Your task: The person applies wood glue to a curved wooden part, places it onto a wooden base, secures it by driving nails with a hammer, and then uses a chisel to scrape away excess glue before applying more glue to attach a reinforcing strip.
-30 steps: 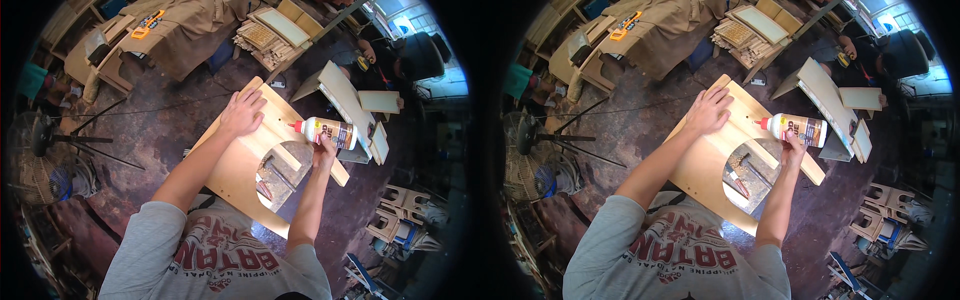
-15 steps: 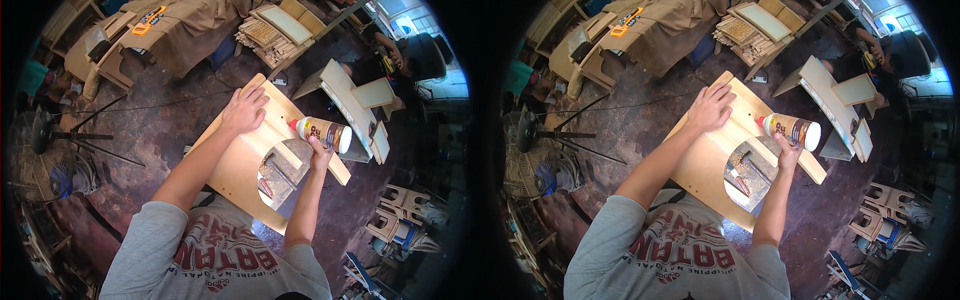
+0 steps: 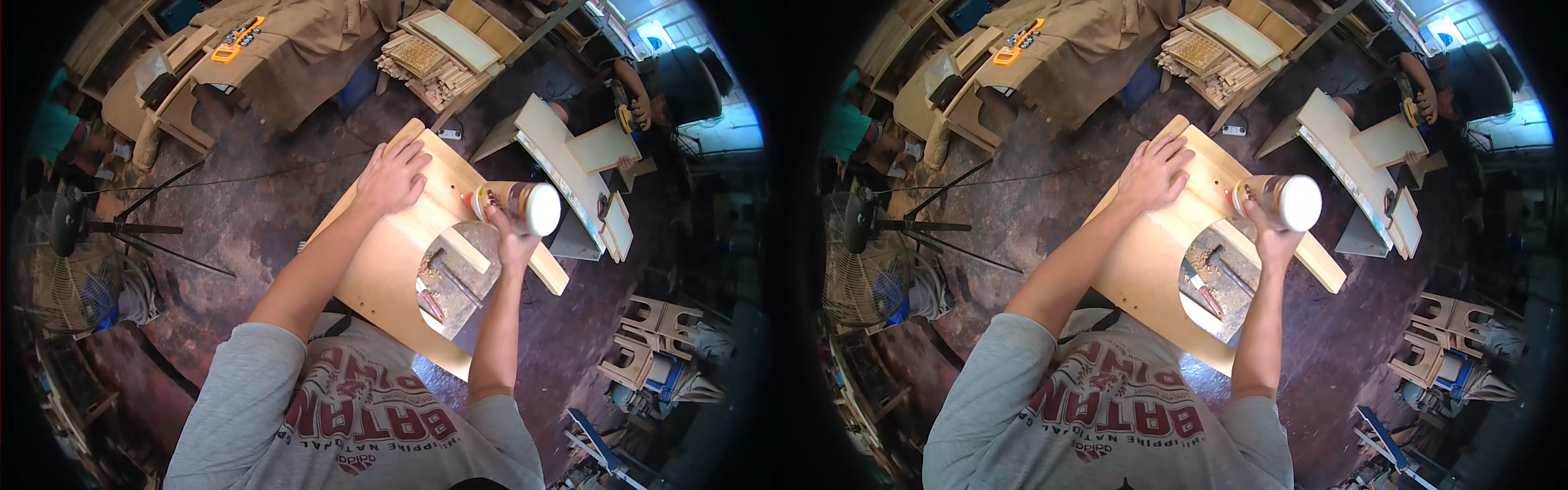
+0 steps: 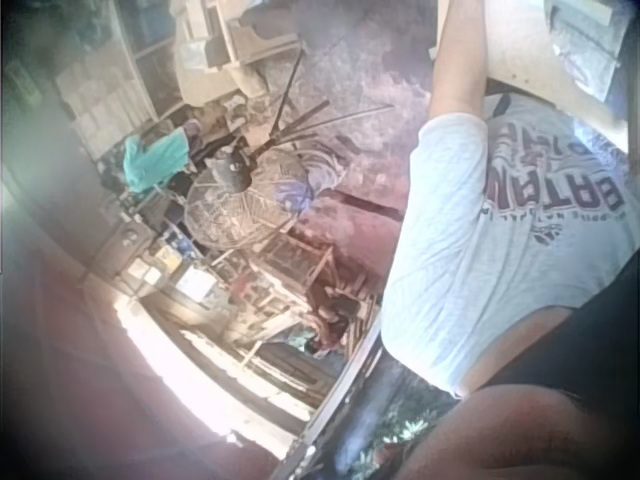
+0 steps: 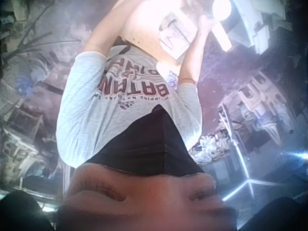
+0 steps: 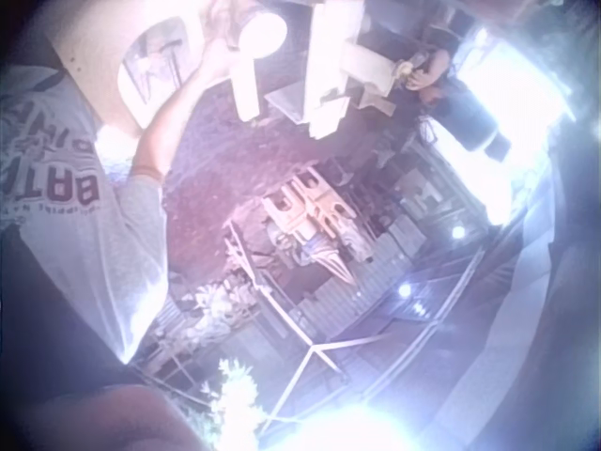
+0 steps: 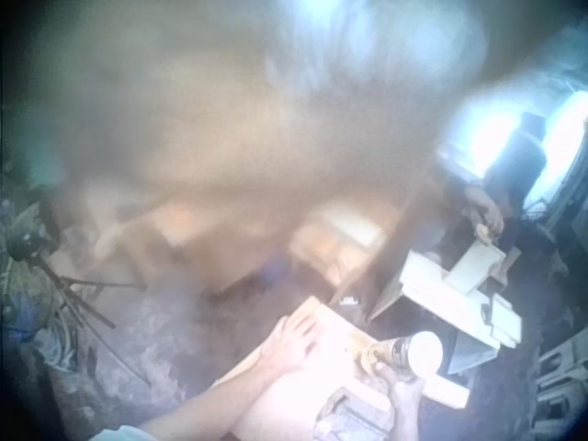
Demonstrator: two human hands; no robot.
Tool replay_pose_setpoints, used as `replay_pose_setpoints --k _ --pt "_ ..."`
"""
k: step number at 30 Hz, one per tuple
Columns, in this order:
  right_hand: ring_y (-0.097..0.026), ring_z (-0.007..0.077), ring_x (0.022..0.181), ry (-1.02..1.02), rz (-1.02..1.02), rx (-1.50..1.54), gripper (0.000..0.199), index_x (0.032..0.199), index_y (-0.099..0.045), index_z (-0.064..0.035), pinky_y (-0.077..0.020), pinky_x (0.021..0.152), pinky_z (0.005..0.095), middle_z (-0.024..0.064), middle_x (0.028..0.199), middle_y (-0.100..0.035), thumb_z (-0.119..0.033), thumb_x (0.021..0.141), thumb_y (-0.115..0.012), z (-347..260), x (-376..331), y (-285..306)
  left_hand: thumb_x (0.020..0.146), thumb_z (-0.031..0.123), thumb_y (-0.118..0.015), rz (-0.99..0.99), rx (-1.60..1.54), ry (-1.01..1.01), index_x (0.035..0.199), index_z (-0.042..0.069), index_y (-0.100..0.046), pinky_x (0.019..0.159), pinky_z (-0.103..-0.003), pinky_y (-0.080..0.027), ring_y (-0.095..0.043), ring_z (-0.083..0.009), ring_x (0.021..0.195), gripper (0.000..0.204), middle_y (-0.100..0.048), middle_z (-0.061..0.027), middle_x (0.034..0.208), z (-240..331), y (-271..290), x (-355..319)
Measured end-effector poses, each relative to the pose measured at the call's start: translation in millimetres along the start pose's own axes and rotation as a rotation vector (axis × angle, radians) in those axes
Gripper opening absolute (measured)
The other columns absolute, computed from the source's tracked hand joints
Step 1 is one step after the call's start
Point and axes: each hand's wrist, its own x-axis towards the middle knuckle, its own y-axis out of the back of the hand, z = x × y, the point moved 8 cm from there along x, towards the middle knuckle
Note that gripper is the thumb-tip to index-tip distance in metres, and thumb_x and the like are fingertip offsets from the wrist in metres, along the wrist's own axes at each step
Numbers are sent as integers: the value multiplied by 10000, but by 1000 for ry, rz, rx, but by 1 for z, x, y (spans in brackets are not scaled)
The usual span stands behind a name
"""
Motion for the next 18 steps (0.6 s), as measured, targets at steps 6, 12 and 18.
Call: replay_pose_setpoints --k 6,12,18 --pt "-753 236 913 -156 26 376 465 1267 -609 20 -674 785 381 151 1099 -722 -36 836 -774 1 7 21 938 306 -618 19 -4 -4 1307 150 -620 1180 -587 -336 -406 -273 1473 401 -519 -84 1510 1 2 -2" --pt "-722 222 1000 -211 -32 477 604 1336 -553 8 -630 844 358 132 1127 -711 17 788 -804 43 3 -6 936 294 -622 42 -5 -12 1299 147 -620 1173 -585 -342 -417 -282 1464 391 -530 -90 1493 0 1 0" --pt "-733 216 922 -240 -48 429 546 1305 -572 3 -633 777 360 125 1082 -719 -56 816 -806 33 11 -21 934 284 -623 39 0 -7 1298 144 -624 1173 -581 -345 -428 -289 1456 391 -535 -94 1486 -3 1 0"
